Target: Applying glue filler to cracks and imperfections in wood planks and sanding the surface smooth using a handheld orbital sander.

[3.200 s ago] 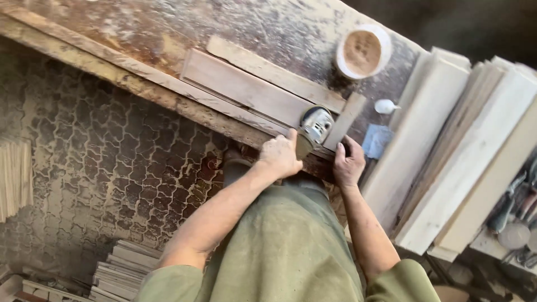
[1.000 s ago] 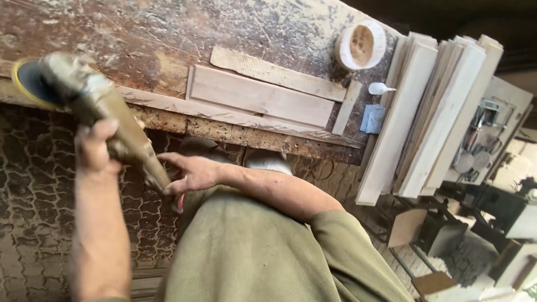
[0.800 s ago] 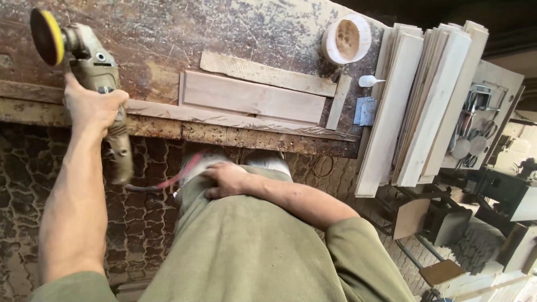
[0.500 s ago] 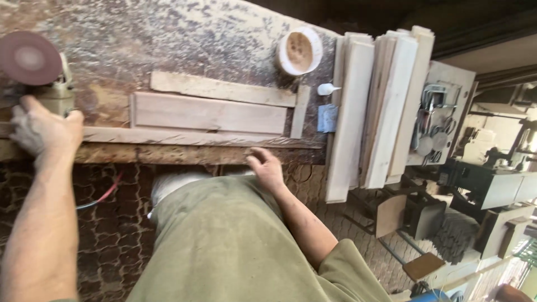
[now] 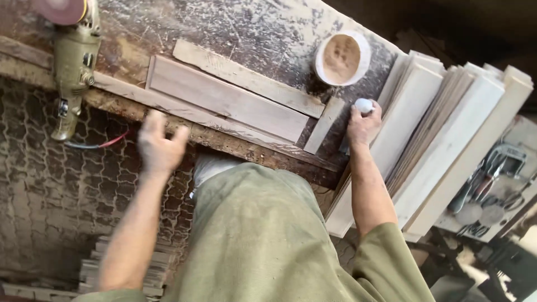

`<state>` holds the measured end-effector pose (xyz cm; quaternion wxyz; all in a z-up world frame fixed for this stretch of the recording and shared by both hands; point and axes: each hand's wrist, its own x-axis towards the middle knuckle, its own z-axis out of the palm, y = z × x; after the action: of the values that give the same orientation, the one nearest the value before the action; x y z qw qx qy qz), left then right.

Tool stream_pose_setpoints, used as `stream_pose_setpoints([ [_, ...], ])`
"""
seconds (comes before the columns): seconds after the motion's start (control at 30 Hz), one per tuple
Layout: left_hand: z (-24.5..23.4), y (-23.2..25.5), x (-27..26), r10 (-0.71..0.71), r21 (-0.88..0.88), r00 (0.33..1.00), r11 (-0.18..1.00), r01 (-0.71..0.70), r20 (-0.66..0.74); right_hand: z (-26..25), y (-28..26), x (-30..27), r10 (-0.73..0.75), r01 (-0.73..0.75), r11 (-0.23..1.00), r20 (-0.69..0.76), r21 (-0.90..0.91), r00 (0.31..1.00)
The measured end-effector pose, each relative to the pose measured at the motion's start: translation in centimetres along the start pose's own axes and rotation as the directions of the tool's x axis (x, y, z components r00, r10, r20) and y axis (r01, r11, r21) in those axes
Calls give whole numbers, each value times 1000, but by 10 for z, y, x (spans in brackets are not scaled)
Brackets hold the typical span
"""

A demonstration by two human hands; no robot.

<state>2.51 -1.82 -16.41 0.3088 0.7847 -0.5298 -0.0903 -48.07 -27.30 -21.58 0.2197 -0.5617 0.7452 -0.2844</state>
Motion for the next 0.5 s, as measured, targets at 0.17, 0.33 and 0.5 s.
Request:
stream_pose_setpoints([
  [0.17, 31, 133, -37, 38, -65, 984, 998, -27, 176, -43, -109, -53, -215, 217, 976, 258, 19, 942],
  [0.33, 60, 205, -40, 81, -270, 813, 958, 96, 576, -24, -154, -135, -229, 283, 958, 694, 38, 683],
  [0.5, 125, 136, -108, -128, -153, 982, 977, 150, 141, -11, -246, -152, -287, 351, 902, 957, 253, 47],
])
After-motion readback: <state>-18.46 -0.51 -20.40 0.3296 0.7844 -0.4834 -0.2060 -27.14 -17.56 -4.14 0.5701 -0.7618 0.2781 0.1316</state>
